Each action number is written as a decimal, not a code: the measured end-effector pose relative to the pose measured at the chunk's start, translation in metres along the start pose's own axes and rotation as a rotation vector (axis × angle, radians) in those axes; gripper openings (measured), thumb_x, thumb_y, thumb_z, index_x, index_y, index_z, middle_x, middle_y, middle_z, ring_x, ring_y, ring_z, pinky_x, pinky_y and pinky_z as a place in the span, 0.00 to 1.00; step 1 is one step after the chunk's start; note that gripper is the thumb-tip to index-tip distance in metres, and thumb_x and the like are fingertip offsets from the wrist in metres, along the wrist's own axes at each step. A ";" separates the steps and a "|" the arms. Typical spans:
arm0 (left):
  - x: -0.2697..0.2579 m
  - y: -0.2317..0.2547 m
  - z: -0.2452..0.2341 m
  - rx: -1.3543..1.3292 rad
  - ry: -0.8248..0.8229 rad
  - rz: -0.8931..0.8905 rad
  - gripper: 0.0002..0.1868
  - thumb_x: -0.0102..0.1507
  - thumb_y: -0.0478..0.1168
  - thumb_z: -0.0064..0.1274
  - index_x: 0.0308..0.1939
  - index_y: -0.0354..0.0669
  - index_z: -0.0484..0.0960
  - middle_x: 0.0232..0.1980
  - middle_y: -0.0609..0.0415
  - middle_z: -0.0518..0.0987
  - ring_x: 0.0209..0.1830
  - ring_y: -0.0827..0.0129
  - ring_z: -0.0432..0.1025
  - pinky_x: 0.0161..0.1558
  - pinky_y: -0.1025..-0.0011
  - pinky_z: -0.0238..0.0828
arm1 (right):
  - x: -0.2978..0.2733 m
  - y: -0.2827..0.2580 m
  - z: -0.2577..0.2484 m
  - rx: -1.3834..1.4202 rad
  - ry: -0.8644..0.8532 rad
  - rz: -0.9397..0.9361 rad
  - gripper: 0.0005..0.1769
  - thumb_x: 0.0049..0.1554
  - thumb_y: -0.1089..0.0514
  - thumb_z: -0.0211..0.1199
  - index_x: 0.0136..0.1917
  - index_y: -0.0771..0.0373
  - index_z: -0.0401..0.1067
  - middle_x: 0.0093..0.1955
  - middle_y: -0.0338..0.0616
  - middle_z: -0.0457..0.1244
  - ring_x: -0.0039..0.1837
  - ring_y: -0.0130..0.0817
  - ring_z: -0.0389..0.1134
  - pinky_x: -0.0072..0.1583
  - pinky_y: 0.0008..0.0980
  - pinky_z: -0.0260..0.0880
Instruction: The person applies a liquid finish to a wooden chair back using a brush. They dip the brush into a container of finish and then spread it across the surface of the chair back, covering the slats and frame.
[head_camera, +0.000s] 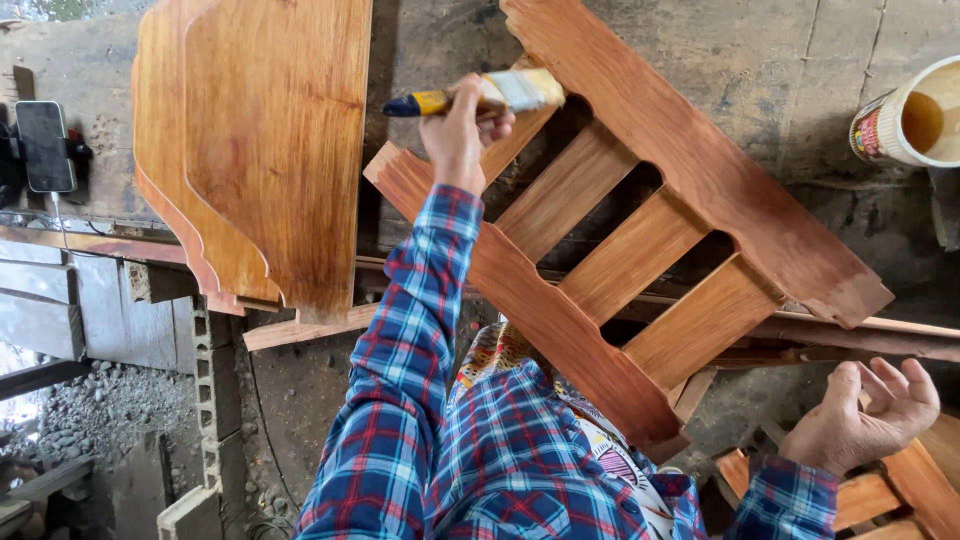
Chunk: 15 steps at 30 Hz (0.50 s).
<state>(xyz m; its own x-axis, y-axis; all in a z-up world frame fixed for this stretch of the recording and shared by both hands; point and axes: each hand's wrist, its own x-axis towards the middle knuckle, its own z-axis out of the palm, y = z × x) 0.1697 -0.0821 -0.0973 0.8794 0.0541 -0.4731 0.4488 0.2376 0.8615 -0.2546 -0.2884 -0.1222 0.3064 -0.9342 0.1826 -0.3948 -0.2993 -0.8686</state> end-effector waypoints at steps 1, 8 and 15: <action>0.004 0.003 0.001 0.000 0.004 -0.005 0.13 0.65 0.34 0.52 0.47 0.23 0.80 0.29 0.38 0.82 0.20 0.62 0.76 0.20 0.71 0.78 | -0.001 0.003 -0.002 -0.004 -0.005 0.001 0.22 0.64 0.77 0.55 0.69 0.70 0.57 0.60 0.66 0.59 0.56 0.46 0.64 0.59 0.40 0.67; 0.011 -0.001 0.009 -0.029 0.131 0.158 0.14 0.64 0.36 0.52 0.45 0.24 0.80 0.28 0.33 0.82 0.18 0.59 0.78 0.19 0.70 0.80 | -0.005 -0.003 -0.002 0.030 0.058 0.111 0.21 0.61 0.75 0.56 0.66 0.65 0.61 0.58 0.58 0.61 0.54 0.38 0.63 0.56 0.33 0.70; -0.027 0.001 0.002 0.018 -0.058 0.043 0.17 0.65 0.37 0.53 0.48 0.20 0.80 0.29 0.33 0.82 0.19 0.64 0.77 0.21 0.72 0.81 | -0.006 -0.003 0.011 0.064 0.034 0.189 0.19 0.63 0.74 0.58 0.64 0.60 0.63 0.58 0.52 0.63 0.56 0.33 0.65 0.53 0.30 0.73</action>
<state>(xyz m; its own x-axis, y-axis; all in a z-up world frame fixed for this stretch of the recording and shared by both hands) 0.1462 -0.0855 -0.0832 0.9052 0.0078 -0.4249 0.4130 0.2191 0.8840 -0.2462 -0.2797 -0.1259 0.2027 -0.9788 0.0280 -0.3860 -0.1061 -0.9164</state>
